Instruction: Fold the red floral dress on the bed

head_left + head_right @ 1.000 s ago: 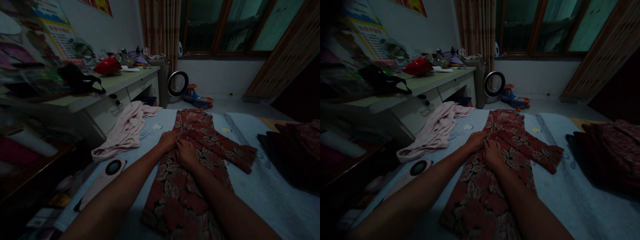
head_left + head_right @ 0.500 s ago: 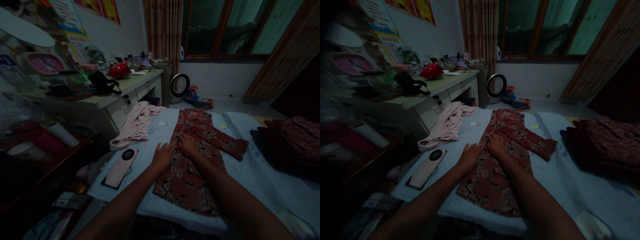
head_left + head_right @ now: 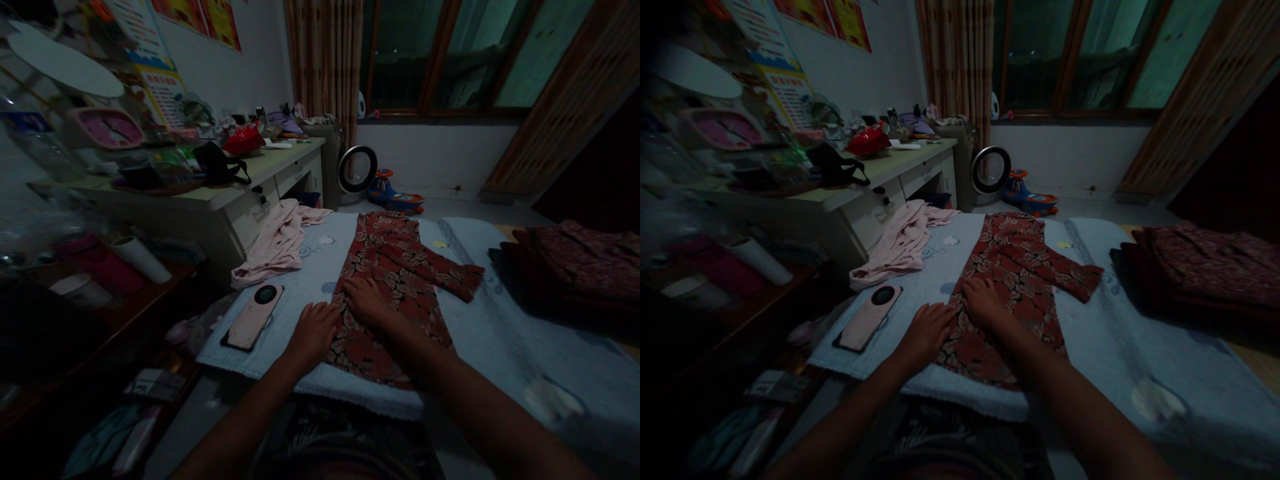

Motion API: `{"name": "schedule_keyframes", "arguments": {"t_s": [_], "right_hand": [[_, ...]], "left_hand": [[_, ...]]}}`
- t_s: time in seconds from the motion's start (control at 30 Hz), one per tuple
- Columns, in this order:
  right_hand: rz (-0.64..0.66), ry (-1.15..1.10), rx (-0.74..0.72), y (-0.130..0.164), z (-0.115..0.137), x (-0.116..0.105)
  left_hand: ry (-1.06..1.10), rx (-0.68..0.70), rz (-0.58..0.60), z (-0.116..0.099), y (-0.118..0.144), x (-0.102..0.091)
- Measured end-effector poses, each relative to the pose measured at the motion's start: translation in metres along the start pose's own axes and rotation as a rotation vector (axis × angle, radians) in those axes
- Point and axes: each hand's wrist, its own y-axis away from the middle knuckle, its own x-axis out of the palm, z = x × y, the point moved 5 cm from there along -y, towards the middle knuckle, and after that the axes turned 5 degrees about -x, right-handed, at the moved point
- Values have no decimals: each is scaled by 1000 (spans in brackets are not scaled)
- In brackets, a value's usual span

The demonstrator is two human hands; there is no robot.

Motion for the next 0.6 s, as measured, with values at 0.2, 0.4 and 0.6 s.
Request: {"name": "schedule_keyframes", "arguments": {"t_s": [0.2,0.4,0.6], "right_hand": [[-42,-32,-64,34,29,4],[-112,-114,-128,61,54,-7],[-171,-197,-96,69,50,-13]], "left_hand": [[75,40,-60,-1,9,-7],[83,-12,-71,-2,5,-16],[166,41,-90,-8,-30,-11]]}}
